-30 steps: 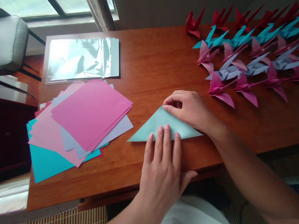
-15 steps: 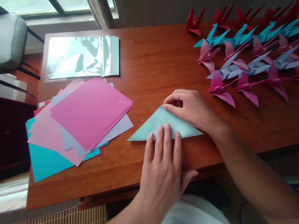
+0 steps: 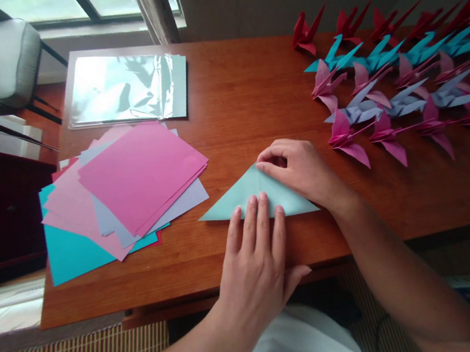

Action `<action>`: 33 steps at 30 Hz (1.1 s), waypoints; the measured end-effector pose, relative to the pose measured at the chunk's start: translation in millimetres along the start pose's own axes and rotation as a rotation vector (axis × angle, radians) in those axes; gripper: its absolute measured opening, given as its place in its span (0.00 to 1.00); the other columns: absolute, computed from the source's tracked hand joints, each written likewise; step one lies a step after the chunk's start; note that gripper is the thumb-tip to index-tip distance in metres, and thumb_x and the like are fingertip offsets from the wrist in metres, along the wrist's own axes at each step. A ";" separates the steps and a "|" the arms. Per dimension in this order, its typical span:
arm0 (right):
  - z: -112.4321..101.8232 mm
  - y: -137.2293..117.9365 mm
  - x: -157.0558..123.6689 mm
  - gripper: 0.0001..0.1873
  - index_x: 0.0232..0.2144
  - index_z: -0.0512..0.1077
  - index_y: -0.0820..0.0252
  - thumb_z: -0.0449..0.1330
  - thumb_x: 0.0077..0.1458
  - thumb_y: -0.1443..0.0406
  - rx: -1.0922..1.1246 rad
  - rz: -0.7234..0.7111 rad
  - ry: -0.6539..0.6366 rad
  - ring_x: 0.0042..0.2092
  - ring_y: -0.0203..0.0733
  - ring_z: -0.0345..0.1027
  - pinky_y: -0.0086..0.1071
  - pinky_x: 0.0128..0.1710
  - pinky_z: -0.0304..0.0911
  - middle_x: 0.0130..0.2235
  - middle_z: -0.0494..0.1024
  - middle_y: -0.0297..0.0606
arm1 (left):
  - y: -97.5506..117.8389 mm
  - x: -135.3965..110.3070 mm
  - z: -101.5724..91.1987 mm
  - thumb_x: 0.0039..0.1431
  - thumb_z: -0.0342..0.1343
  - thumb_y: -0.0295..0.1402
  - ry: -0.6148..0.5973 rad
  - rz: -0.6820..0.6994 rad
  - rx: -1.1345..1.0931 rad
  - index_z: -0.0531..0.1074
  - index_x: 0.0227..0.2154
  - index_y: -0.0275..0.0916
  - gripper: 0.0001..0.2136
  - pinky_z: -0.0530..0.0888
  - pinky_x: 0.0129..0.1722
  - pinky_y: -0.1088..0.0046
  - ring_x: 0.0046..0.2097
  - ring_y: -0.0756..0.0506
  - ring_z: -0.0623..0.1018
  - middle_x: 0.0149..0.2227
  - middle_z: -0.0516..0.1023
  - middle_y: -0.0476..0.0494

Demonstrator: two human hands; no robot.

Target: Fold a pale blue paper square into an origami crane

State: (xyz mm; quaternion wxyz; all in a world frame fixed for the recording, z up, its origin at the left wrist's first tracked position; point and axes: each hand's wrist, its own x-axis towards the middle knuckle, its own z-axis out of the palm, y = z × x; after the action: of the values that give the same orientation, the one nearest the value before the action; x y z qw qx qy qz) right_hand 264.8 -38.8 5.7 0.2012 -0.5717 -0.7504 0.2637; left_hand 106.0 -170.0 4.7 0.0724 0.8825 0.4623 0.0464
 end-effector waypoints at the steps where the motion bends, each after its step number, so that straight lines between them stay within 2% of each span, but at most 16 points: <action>1: 0.5 0.3 0.1 0.05 0.30 0.79 0.57 0.63 0.58 0.68 -0.004 -0.001 0.002 0.35 0.39 0.71 0.32 0.36 0.62 0.33 0.81 0.35 | 0.0 0.1 -0.1 0.65 0.46 0.58 0.001 -0.001 -0.001 0.54 0.69 0.28 0.41 0.50 0.70 0.47 0.73 0.30 0.51 0.71 0.52 0.23; 9: 5.1 2.4 -1.2 0.06 0.31 0.79 0.57 0.63 0.60 0.66 -0.026 0.007 0.020 0.36 0.41 0.73 0.33 0.38 0.63 0.35 0.81 0.36 | 1.0 -0.5 -1.4 0.65 0.46 0.58 -0.001 -0.005 -0.005 0.54 0.69 0.27 0.41 0.51 0.70 0.47 0.73 0.29 0.51 0.71 0.52 0.22; 16: 5.6 3.9 -0.7 0.05 0.31 0.79 0.57 0.63 0.59 0.66 -0.008 0.005 0.021 0.36 0.40 0.73 0.33 0.37 0.63 0.35 0.81 0.36 | -11.5 11.7 -17.7 0.66 0.41 0.58 0.033 -0.021 -0.031 0.61 0.65 0.26 0.40 0.57 0.68 0.49 0.71 0.30 0.58 0.69 0.58 0.24; 23: 7.4 5.1 -0.9 0.06 0.31 0.79 0.57 0.62 0.60 0.65 -0.019 0.011 0.021 0.37 0.41 0.73 0.34 0.39 0.64 0.37 0.82 0.37 | -16.7 32.0 -23.8 0.66 0.42 0.58 -0.057 -0.055 -0.033 0.62 0.64 0.23 0.40 0.59 0.68 0.50 0.70 0.31 0.61 0.68 0.61 0.24; 33: 8.2 4.0 -1.7 0.06 0.32 0.79 0.57 0.62 0.61 0.65 -0.024 0.020 0.021 0.37 0.41 0.73 0.34 0.40 0.64 0.37 0.82 0.37 | -15.4 38.0 -22.4 0.66 0.43 0.58 -0.087 -0.076 -0.024 0.61 0.64 0.23 0.40 0.59 0.68 0.49 0.70 0.29 0.59 0.69 0.58 0.22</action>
State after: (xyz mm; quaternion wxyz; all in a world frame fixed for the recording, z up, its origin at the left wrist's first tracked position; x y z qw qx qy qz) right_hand 263.4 -40.9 -3.2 0.1994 -0.5845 -0.7455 0.2507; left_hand 111.8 -128.2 24.8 0.1046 0.8646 0.4914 0.0106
